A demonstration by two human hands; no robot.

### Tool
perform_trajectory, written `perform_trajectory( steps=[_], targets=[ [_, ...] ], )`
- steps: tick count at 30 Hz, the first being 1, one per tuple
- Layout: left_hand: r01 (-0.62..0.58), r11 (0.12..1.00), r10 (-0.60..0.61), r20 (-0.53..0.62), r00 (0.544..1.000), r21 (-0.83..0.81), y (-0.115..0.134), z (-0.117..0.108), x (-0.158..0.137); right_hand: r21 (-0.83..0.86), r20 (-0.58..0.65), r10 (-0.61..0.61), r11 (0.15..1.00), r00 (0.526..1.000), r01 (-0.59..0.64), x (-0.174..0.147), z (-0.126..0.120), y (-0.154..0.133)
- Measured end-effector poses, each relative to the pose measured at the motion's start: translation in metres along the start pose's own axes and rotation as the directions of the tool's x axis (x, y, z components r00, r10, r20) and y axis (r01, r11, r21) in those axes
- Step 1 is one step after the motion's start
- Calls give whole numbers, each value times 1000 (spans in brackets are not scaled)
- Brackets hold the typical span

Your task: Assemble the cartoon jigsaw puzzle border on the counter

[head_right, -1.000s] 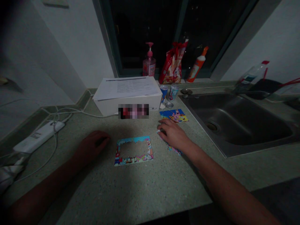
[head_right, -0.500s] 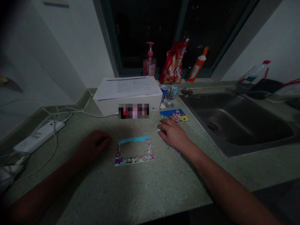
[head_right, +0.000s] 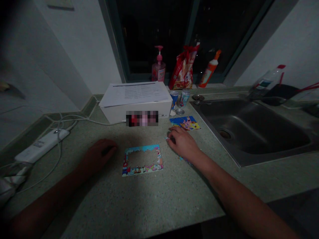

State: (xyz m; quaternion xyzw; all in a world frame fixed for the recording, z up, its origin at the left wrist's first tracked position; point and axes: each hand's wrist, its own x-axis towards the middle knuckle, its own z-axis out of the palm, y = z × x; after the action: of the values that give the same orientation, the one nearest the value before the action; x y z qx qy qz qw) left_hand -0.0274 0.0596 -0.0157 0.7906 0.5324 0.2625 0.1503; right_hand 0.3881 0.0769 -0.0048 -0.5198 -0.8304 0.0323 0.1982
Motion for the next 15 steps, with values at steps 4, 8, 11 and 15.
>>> perform_trajectory(
  steps=[4,8,11,15],
  targets=[
    [9,1000,-9,-4,1000,9,2,-1,0,7,29,-11,1000,1000,11,-1,-3,3],
    [-2,1000,2,14,1000,13,2,-3,1,5,54,-11,1000,999,11,-1,-5,4],
    [3,1000,-4,13,1000,19,2,-4,2,11,66,-3,1000,998,2,-1,-4,4],
    [14,1000,-14,16,1000,20,3,-4,2,33,74,-3,999,997,0,-1,-4,4]
  ],
)
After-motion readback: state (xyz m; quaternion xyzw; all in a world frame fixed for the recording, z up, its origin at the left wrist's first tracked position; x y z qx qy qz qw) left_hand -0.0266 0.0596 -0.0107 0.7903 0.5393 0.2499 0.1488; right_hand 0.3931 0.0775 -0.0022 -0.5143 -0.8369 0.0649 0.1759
